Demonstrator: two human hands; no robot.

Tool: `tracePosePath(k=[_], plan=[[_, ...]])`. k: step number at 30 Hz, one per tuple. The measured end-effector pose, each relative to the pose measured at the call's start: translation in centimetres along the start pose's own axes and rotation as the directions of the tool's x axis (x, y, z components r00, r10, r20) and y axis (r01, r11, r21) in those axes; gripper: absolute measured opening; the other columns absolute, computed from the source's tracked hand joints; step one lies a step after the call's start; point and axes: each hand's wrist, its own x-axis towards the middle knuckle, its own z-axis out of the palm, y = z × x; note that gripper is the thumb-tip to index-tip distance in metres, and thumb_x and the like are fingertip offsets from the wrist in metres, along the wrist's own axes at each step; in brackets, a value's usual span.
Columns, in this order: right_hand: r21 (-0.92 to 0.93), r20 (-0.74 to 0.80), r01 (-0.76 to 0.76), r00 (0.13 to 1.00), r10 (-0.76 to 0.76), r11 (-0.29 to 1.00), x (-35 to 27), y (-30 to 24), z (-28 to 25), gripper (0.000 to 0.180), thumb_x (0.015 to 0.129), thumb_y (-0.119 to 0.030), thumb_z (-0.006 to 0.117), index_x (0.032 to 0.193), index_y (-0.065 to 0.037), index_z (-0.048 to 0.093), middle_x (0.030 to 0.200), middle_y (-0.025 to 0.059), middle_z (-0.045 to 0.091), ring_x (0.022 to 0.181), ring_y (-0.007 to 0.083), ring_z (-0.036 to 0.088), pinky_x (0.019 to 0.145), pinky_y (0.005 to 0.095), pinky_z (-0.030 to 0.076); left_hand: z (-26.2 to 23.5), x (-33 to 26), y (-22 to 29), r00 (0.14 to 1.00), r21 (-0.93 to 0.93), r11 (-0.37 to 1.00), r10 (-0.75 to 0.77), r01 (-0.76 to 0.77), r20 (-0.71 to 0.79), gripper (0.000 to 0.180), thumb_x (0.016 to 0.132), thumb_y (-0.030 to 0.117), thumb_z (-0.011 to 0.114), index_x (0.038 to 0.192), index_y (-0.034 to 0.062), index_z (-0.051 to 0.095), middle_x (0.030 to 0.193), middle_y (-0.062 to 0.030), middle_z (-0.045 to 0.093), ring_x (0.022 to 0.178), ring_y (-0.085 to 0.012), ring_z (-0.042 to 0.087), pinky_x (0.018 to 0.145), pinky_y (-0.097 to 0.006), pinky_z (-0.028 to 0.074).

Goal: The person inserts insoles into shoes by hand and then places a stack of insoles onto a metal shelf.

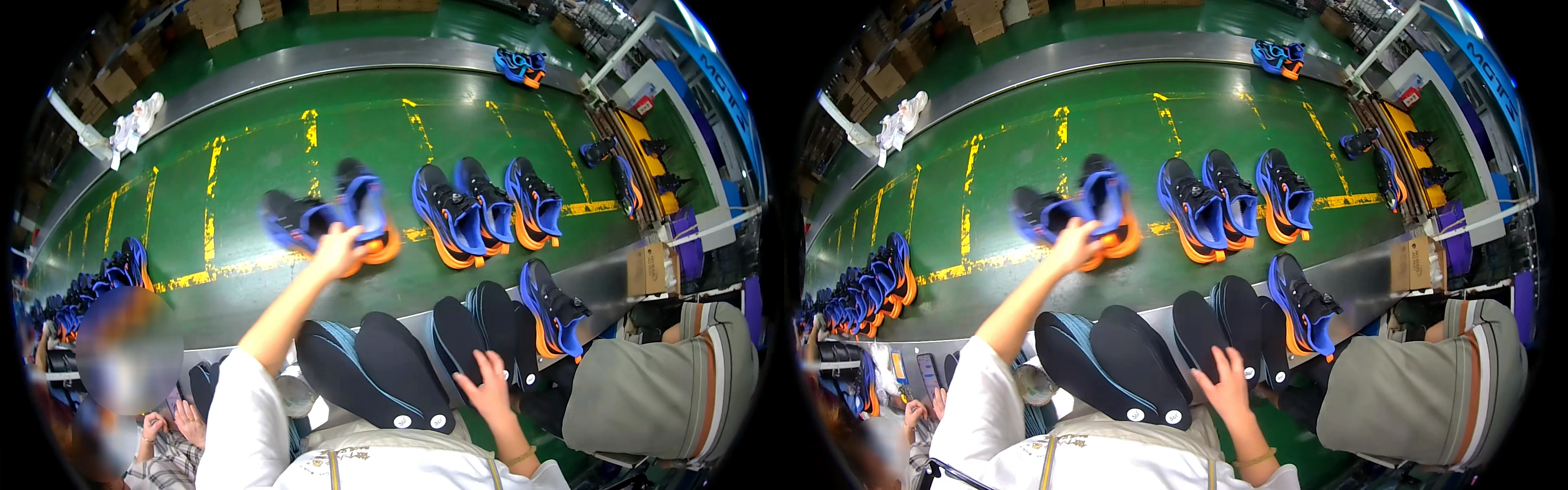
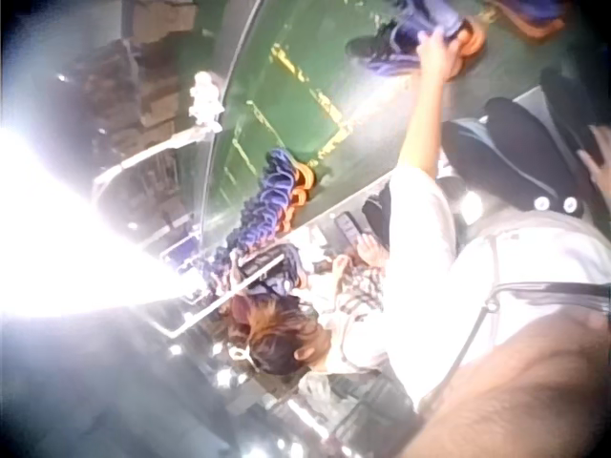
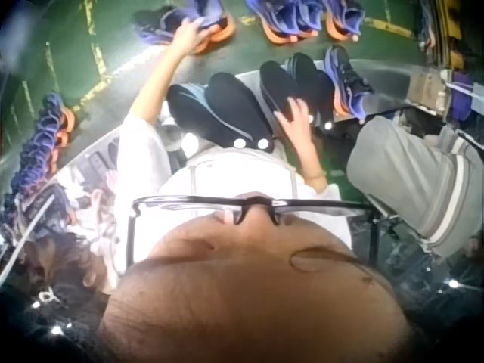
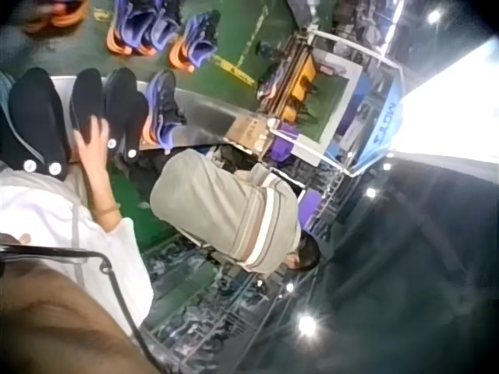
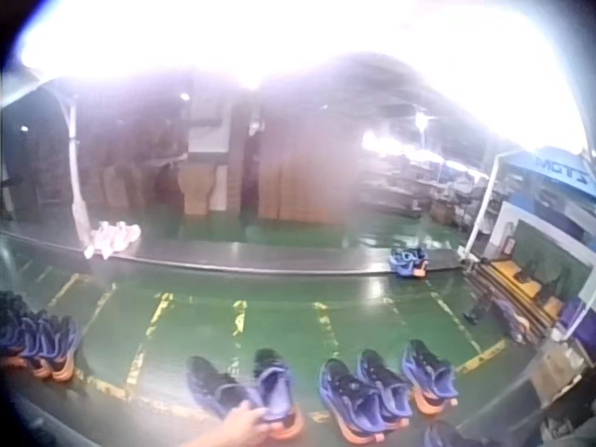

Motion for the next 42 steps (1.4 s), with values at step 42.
tracePosePath(k=[42], plan=[[-0.23,0.483,0.669,0.709,-0.514,0.707,28.3,-12.3,10.5,0.014,0.072,-0.012,0.054,0.074,-0.002,0.064,0.085,0.0179,0.056,0.084,0.032,0.054,0.075,0.0382,0.046,-0.6,5.8,-2.0,0.969,-0.565,0.807,-0.242,0.175,-0.045,0.031,0.083,0.034,0.055,0.089,0.0045,0.059,0.073,-0.0126,0.059,0.071,-0.0236,0.055,0.064,-0.034,0.043]])
